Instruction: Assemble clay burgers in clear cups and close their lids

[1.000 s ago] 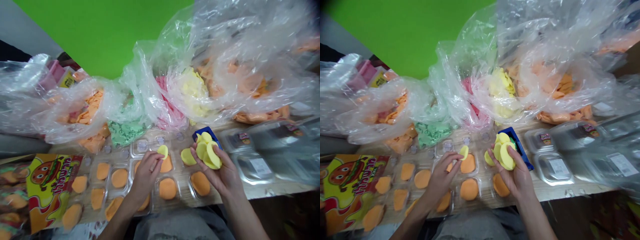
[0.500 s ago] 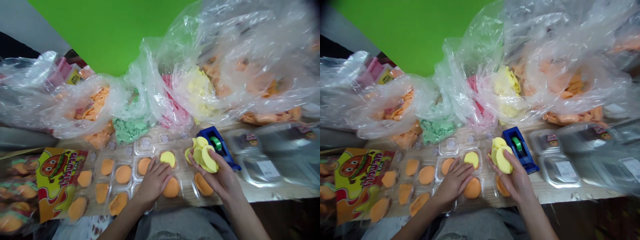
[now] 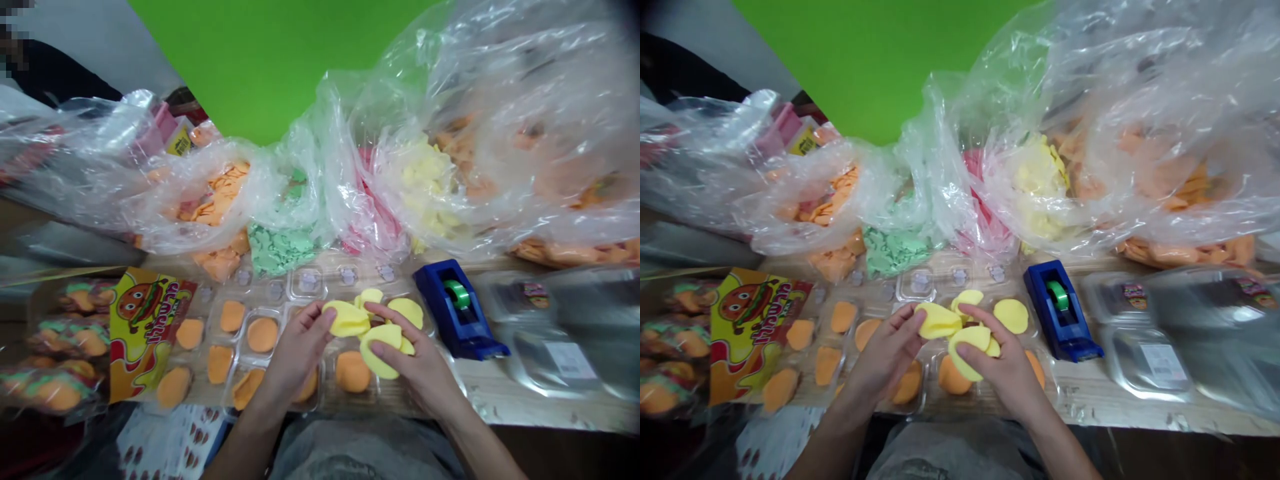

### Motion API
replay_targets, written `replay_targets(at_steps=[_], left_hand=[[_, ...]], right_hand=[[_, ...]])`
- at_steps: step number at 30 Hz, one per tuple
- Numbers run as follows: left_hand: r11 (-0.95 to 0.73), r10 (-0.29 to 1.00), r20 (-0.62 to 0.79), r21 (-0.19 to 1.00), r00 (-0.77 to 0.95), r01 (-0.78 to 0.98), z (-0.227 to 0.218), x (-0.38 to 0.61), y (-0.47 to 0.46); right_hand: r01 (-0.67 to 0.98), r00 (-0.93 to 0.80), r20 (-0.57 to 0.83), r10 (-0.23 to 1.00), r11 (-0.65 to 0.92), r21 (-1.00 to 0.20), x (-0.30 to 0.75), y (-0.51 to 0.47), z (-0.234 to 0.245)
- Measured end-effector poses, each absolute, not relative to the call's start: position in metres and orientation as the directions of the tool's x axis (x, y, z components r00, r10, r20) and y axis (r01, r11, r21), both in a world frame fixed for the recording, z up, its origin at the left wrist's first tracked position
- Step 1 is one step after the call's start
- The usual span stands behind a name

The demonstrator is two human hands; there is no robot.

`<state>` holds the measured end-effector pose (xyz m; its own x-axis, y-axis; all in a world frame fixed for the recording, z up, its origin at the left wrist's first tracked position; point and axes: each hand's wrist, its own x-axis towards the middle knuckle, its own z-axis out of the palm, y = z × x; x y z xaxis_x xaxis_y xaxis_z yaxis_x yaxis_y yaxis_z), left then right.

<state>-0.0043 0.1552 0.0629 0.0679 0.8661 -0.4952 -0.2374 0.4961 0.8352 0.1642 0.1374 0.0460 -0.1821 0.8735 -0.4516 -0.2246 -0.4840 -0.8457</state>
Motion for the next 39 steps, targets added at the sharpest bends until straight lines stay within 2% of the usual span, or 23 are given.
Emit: replay_targets(at_steps=[2, 4, 6, 8, 10, 13, 17, 21, 24, 25, 27, 29, 31, 33, 35, 39], left_hand=[[0.449, 0.888, -0.459, 0.875, -0.014, -0.182, 0.057, -0.018, 0.156], [0.336, 0.935, -0.325, 0.939, -0.138, 0.066, 0.051, -0.034, 0.155], [0.226, 0.961, -0.161, 0.925, -0.223, 0.304, 0.043, -0.049, 0.152], [0.167, 0.968, -0.059, 0.879, -0.245, 0.446, 0.034, -0.062, 0.147], [0.073, 0.983, 0.044, 0.802, -0.180, 0.592, 0.023, -0.069, 0.141], [-0.112, 0.991, 0.133, 0.669, 0.031, 0.735, 0.007, -0.071, 0.132], [-0.305, 0.952, 0.173, 0.528, 0.251, 0.793, -0.007, -0.067, 0.119], [-0.388, 0.922, 0.191, 0.435, 0.338, 0.813, -0.010, -0.069, 0.104], [-0.401, 0.916, 0.182, 0.403, 0.358, 0.823, -0.004, -0.069, 0.099], [-0.386, 0.922, 0.172, 0.427, 0.346, 0.818, 0.000, -0.067, 0.100], [-0.257, 0.965, 0.106, 0.586, 0.241, 0.769, 0.015, -0.059, 0.106], [-0.014, 0.991, -0.068, 0.813, 0.118, 0.582, 0.032, -0.048, 0.113], [0.182, 0.971, -0.226, 0.911, 0.079, 0.371, 0.048, -0.038, 0.121], [0.243, 0.960, -0.273, 0.922, 0.062, 0.301, 0.058, -0.031, 0.125], [0.241, 0.962, -0.270, 0.914, 0.046, 0.326, 0.062, -0.028, 0.126], [0.216, 0.951, -0.288, 0.874, 0.107, 0.436, 0.063, -0.027, 0.121]], right_hand=[[-0.376, -0.168, -0.513, 0.842, -0.536, -0.756, 0.164, 0.138, 0.041], [-0.477, -0.141, -0.551, 0.822, -0.544, -0.690, 0.164, 0.139, 0.036], [-0.522, -0.108, -0.587, 0.802, -0.548, -0.653, 0.166, 0.140, 0.033], [-0.531, -0.081, -0.602, 0.795, -0.545, -0.649, 0.167, 0.140, 0.031], [-0.514, -0.059, -0.598, 0.800, -0.537, -0.668, 0.169, 0.140, 0.029], [-0.456, -0.041, -0.588, 0.808, -0.538, -0.709, 0.171, 0.139, 0.027], [-0.391, -0.020, -0.589, 0.808, -0.549, -0.739, 0.171, 0.136, 0.026], [-0.359, -0.028, -0.601, 0.799, -0.569, -0.740, 0.169, 0.135, 0.024], [-0.289, -0.046, -0.575, 0.817, -0.562, -0.775, 0.167, 0.136, 0.027], [-0.227, -0.057, -0.550, 0.833, -0.547, -0.806, 0.166, 0.136, 0.029], [-0.048, -0.114, -0.478, 0.871, -0.485, -0.873, 0.163, 0.136, 0.035], [0.118, -0.232, -0.388, 0.892, -0.370, -0.922, 0.159, 0.135, 0.042], [0.199, -0.376, -0.290, 0.880, -0.229, -0.953, 0.156, 0.133, 0.048], [0.230, -0.495, -0.203, 0.845, -0.098, -0.968, 0.152, 0.132, 0.053], [0.260, -0.571, -0.151, 0.807, 0.003, -0.966, 0.150, 0.131, 0.055], [0.328, -0.656, -0.156, 0.738, 0.093, -0.940, 0.149, 0.131, 0.056]])
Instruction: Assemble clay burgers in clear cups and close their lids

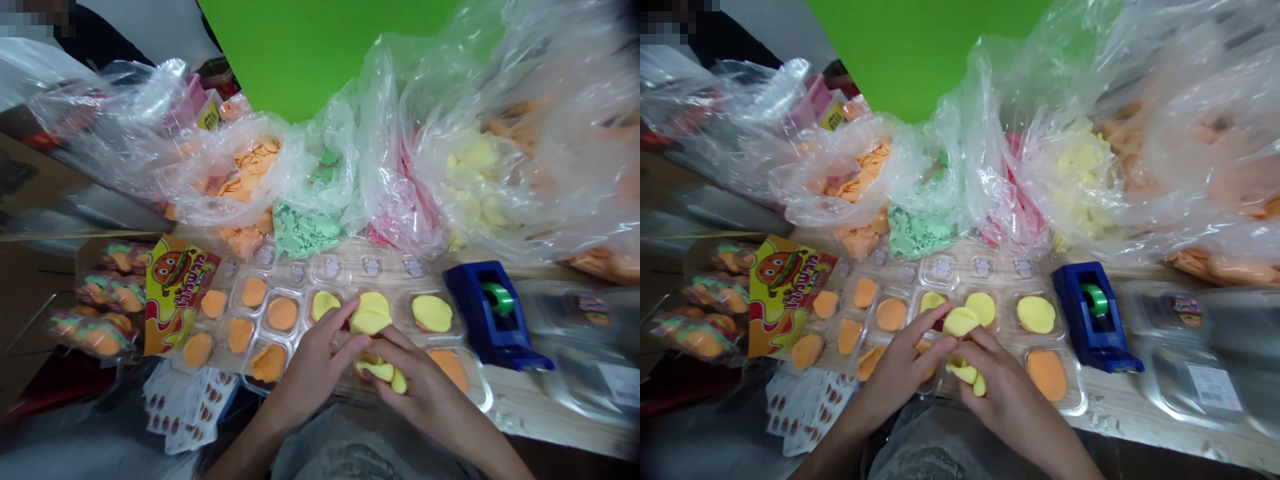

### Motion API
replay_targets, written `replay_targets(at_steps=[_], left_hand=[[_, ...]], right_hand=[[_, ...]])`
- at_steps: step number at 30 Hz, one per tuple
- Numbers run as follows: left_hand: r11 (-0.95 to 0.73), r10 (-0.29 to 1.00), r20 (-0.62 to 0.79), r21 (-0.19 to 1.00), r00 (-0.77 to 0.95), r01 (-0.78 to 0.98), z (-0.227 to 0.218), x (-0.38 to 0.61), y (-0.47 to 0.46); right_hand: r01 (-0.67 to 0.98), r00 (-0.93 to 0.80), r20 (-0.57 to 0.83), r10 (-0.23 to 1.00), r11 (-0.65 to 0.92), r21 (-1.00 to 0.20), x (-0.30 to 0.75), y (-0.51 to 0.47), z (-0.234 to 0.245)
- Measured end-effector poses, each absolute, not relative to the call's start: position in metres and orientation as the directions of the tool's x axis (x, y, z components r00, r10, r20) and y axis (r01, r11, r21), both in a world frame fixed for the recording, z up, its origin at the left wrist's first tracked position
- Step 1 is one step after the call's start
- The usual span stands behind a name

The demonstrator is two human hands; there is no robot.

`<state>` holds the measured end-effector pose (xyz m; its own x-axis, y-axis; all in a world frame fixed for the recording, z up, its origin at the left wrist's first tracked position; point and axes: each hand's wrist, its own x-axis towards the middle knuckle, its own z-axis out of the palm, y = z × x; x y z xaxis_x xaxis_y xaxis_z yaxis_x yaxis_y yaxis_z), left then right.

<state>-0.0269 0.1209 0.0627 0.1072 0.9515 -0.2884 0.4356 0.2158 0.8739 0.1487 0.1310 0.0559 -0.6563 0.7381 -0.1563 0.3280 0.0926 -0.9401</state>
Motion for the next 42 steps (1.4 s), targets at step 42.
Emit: replay_targets(at_steps=[42], left_hand=[[-0.381, 0.918, 0.157, 0.606, 0.365, 0.698, 0.051, -0.026, 0.101]], right_hand=[[-0.455, -0.497, -0.503, 0.707, -0.706, -0.542, 0.142, 0.131, 0.041]])
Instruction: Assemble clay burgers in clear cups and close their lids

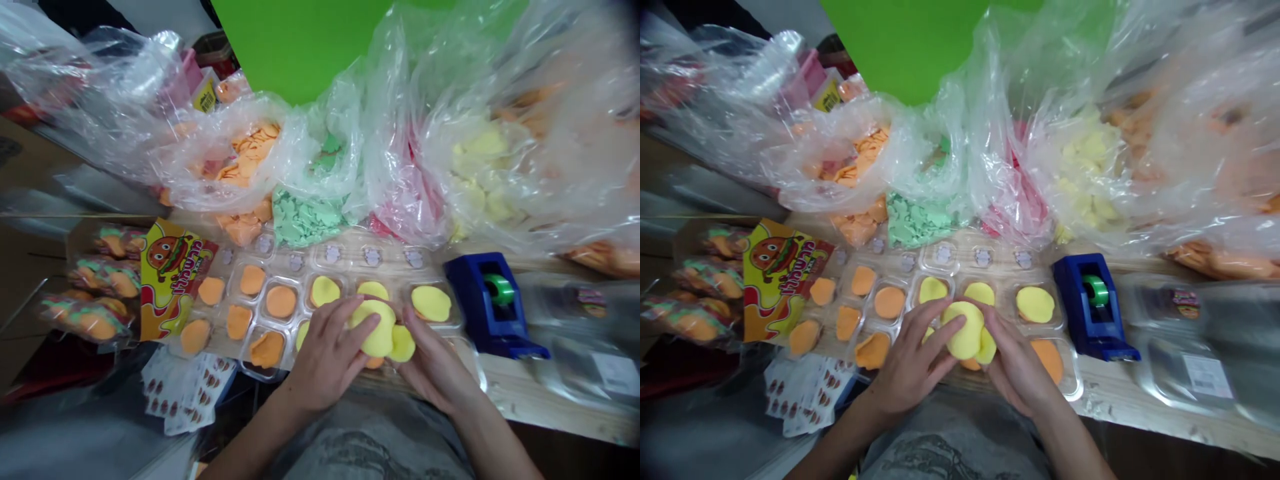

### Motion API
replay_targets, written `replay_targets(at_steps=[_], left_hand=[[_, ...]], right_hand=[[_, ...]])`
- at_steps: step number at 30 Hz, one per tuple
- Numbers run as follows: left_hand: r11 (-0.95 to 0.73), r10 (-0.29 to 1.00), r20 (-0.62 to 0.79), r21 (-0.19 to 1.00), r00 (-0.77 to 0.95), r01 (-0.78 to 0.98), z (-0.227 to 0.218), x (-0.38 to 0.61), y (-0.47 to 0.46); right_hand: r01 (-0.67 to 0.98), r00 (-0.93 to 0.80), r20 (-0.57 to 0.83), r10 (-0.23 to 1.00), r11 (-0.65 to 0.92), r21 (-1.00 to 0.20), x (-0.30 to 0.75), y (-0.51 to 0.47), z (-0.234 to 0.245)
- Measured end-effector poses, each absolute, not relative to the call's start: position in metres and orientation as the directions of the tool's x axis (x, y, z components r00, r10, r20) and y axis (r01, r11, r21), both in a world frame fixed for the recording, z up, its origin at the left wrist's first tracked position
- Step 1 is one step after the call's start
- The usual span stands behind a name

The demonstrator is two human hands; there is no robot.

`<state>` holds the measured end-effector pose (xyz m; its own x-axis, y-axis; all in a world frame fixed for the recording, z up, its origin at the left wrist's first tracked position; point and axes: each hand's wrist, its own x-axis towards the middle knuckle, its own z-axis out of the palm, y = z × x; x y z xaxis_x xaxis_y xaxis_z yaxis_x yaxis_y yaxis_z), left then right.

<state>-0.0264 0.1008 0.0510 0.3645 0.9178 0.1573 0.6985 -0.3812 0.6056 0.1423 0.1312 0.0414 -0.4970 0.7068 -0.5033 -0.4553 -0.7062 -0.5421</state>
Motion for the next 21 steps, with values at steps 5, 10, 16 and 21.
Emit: replay_targets(at_steps=[5, 10, 16, 21], left_hand=[[0.090, 0.990, -0.126, 0.914, 0.066, 0.395, 0.055, -0.023, 0.116], [0.379, 0.905, -0.416, 0.883, 0.088, 0.275, 0.047, -0.024, 0.119], [-0.131, 0.851, -0.324, 0.632, 0.414, 0.764, 0.018, -0.004, 0.107], [-0.168, 0.914, -0.238, 0.515, 0.329, 0.841, 0.015, 0.009, 0.105]], right_hand=[[-0.337, -0.490, -0.539, 0.686, -0.719, -0.608, 0.153, 0.132, 0.048], [-0.270, -0.220, -0.609, 0.762, -0.648, -0.712, 0.180, 0.132, 0.039], [-0.291, -0.018, -0.646, 0.763, -0.623, -0.726, 0.214, 0.130, 0.034], [-0.404, -0.108, -0.614, 0.782, -0.599, -0.691, 0.207, 0.127, 0.037]])
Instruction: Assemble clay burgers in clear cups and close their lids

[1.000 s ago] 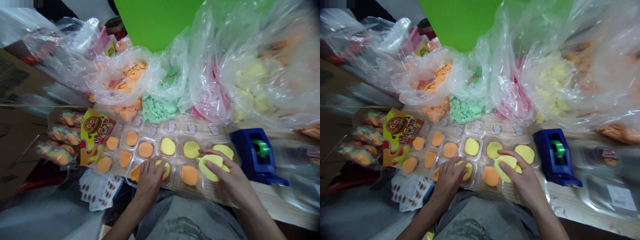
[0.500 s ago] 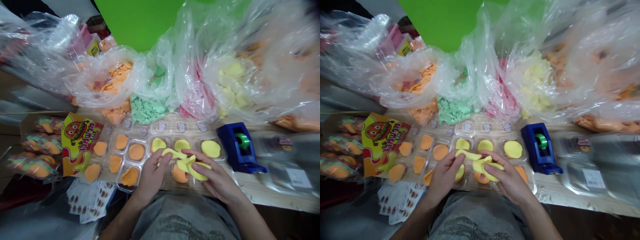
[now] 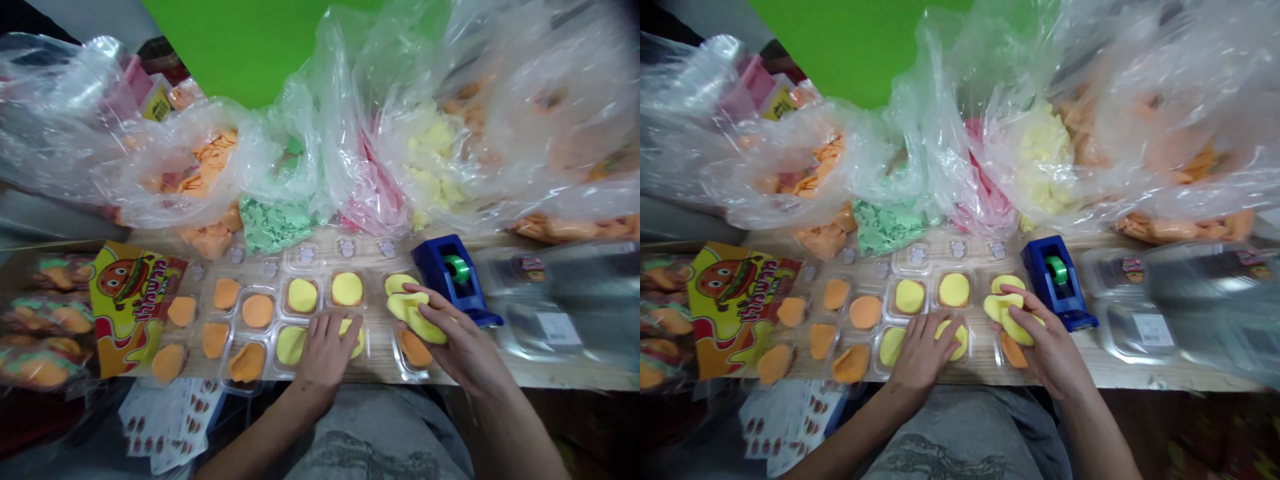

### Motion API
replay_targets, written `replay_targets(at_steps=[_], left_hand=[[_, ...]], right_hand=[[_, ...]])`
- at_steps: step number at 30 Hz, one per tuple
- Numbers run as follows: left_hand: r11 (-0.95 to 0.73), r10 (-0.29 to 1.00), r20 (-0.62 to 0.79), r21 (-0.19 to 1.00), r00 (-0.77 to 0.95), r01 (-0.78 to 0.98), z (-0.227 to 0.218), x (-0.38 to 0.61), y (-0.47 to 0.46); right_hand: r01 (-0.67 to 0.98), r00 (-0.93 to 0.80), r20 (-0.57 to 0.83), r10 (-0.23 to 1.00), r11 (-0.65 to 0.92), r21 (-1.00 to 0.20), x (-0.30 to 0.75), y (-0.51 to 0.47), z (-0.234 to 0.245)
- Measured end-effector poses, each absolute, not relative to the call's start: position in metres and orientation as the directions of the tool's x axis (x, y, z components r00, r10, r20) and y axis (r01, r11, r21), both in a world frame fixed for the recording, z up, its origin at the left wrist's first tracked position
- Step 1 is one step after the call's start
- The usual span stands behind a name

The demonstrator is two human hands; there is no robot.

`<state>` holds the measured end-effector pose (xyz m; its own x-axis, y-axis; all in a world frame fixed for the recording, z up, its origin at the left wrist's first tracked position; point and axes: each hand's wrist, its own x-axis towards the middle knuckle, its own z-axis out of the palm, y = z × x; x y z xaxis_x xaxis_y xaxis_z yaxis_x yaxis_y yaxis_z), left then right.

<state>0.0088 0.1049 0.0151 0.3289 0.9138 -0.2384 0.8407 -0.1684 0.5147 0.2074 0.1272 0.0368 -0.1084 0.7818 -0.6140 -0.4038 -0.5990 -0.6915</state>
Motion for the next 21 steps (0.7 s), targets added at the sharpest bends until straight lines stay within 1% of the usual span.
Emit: replay_targets(at_steps=[1, 2, 4, 5, 6, 8, 11, 14, 17, 19, 21], left_hand=[[-0.179, 0.921, -0.195, 0.557, 0.337, 0.811, 0.019, 0.009, 0.106], [-0.174, 0.929, -0.154, 0.624, 0.338, 0.762, 0.024, 0.010, 0.108], [-0.096, 0.947, -0.118, 0.782, 0.297, 0.616, 0.033, 0.013, 0.113], [-0.028, 0.953, -0.141, 0.843, 0.270, 0.537, 0.037, 0.015, 0.117], [0.044, 0.951, -0.182, 0.880, 0.251, 0.473, 0.039, 0.018, 0.121], [0.165, 0.935, -0.262, 0.918, 0.238, 0.361, 0.041, 0.025, 0.130], [0.302, 0.905, -0.350, 0.929, 0.241, 0.213, 0.038, 0.038, 0.142], [0.345, 0.895, -0.376, 0.925, 0.241, 0.160, 0.035, 0.051, 0.149], [0.325, 0.892, -0.358, 0.932, 0.276, 0.159, 0.032, 0.062, 0.148], [0.290, 0.851, -0.348, 0.936, 0.393, 0.201, 0.030, 0.068, 0.144], [0.134, 0.790, -0.294, 0.939, 0.538, 0.317, 0.026, 0.075, 0.139]], right_hand=[[-0.450, -0.152, -0.601, 0.785, -0.596, -0.665, 0.204, 0.126, 0.038], [-0.492, -0.204, -0.585, 0.785, -0.599, -0.631, 0.202, 0.126, 0.039], [-0.535, -0.299, -0.555, 0.776, -0.618, -0.576, 0.198, 0.124, 0.042], [-0.534, -0.330, -0.544, 0.771, -0.628, -0.566, 0.197, 0.123, 0.043], [-0.518, -0.348, -0.540, 0.766, -0.637, -0.571, 0.196, 0.122, 0.045], [-0.461, -0.341, -0.534, 0.774, -0.633, -0.623, 0.198, 0.119, 0.047], [-0.345, -0.245, -0.513, 0.823, -0.568, -0.747, 0.206, 0.112, 0.046], [-0.197, -0.061, -0.519, 0.853, -0.520, -0.831, 0.222, 0.101, 0.044], [-0.040, 0.181, -0.484, 0.856, -0.486, -0.873, 0.246, 0.086, 0.048], [0.042, 0.302, -0.448, 0.842, -0.481, -0.876, 0.263, 0.078, 0.054], [0.076, 0.373, -0.414, 0.830, -0.472, -0.878, 0.276, 0.074, 0.059]])
